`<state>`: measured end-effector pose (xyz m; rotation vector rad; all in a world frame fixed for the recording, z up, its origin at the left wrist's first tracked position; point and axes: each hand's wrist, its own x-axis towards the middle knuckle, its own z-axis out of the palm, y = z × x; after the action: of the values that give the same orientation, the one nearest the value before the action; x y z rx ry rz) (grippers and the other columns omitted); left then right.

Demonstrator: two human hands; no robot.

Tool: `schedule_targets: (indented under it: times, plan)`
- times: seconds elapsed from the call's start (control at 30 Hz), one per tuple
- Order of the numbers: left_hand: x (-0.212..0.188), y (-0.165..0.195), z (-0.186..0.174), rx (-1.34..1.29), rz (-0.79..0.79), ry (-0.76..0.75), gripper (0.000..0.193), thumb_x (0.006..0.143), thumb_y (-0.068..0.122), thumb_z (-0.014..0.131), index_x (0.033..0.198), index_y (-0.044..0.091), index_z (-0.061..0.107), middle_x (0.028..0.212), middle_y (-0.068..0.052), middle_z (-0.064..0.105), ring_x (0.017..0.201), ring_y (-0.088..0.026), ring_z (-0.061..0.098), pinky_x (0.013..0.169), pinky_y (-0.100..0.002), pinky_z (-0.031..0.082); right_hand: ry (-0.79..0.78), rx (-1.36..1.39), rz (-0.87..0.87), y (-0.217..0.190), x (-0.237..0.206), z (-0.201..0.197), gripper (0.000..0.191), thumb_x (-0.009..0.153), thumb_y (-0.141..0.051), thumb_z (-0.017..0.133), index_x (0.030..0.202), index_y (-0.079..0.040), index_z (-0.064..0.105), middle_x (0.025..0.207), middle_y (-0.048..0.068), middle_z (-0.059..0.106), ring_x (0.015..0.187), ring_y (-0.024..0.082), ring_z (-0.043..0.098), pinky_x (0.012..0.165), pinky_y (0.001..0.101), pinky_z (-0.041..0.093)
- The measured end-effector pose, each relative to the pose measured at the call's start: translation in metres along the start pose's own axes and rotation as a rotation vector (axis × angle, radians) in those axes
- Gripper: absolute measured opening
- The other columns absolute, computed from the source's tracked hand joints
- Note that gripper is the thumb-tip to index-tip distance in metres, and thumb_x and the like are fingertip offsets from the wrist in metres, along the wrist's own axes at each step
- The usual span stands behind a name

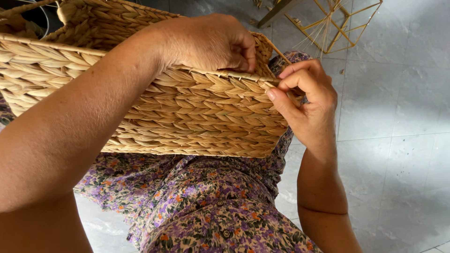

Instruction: The person sits on the floor with a woven basket on their lap and weaves a flat reed strip along the basket's rim, tucking and tightening it around the edge. They then use scissors to trim excess material, set the finished basket aside, and place the scissors on a wooden table.

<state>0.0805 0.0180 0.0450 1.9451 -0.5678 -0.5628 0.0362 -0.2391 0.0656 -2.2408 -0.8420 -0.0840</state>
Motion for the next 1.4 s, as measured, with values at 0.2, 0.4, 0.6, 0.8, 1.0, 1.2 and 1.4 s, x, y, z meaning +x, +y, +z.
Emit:
schedule_targets:
  times: [0.2,0.4,0.6,0.8,1.0,1.2,1.4]
  plan:
    - [0.012,-0.007,-0.01,-0.136,0.067,-0.156,0.024,0.09,0.025,0.072,0.112,0.018,0.078,0.099,0.003,0.08,0.087,-0.011,0.074,0.079,-0.029,0.057,0.015,-0.004,0.011,0.012,0.001,0.013,0.02,0.094,-0.004,0.083,0.092,-0.003,0.063,0.105,0.007,0.065,0.092,0.015,0.062,0.079,0.0274,0.05]
    - [0.013,-0.008,-0.003,0.11,-0.041,-0.033,0.016,0.094,0.02,0.069,0.105,0.013,0.079,0.094,-0.002,0.079,0.081,-0.013,0.071,0.078,-0.033,0.055,0.0,0.187,0.071,0.005,0.005,0.006,0.018,0.095,-0.014,0.077,0.098,-0.003,0.063,0.109,0.005,0.067,0.092,0.012,0.064,0.084,0.0238,0.051]
    - [-0.012,-0.008,-0.009,0.192,-0.436,0.185,0.018,0.097,0.023,0.067,0.097,0.008,0.077,0.083,-0.011,0.075,0.066,-0.021,0.068,0.066,-0.04,0.057,0.0,0.252,0.094,0.006,0.012,-0.002,0.018,0.108,-0.019,0.064,0.115,-0.003,0.068,0.107,0.002,0.072,0.099,0.007,0.066,0.09,0.0222,0.053]
    - [-0.037,-0.024,-0.005,0.338,-0.163,0.383,0.012,0.094,0.017,0.073,0.095,0.006,0.076,0.078,-0.01,0.074,0.066,-0.019,0.07,0.07,-0.036,0.057,-0.192,0.048,0.109,0.013,0.039,0.003,0.016,0.109,-0.012,0.066,0.119,-0.003,0.075,0.095,0.004,0.076,0.081,0.007,0.066,0.07,0.0214,0.049]
    - [-0.054,-0.027,0.003,0.246,0.242,0.605,0.005,0.098,0.004,0.074,0.103,0.003,0.073,0.093,-0.01,0.073,0.084,-0.019,0.074,0.078,-0.034,0.061,-0.468,0.234,0.012,0.027,0.086,0.028,0.017,0.103,-0.008,0.073,0.119,-0.002,0.074,0.103,0.005,0.078,0.087,0.007,0.069,0.076,0.0223,0.056]
    - [-0.074,-0.023,0.022,0.407,0.505,0.724,0.02,0.096,-0.006,0.075,0.11,0.008,0.071,0.117,-0.006,0.065,0.117,-0.022,0.067,0.1,-0.034,0.06,-0.413,0.478,0.129,0.037,0.101,0.03,0.021,0.101,-0.003,0.07,0.121,-0.001,0.07,0.095,0.003,0.073,0.082,0.007,0.069,0.072,0.0224,0.057]
    - [-0.081,-0.019,0.041,0.727,0.508,0.655,0.049,0.079,0.015,0.081,0.127,0.021,0.075,0.124,-0.003,0.062,0.112,-0.024,0.063,0.096,-0.04,0.054,-0.421,0.389,0.082,0.048,0.097,0.014,0.01,0.109,-0.004,0.07,0.118,-0.001,0.074,0.096,0.002,0.073,0.085,0.008,0.068,0.077,0.0233,0.055]
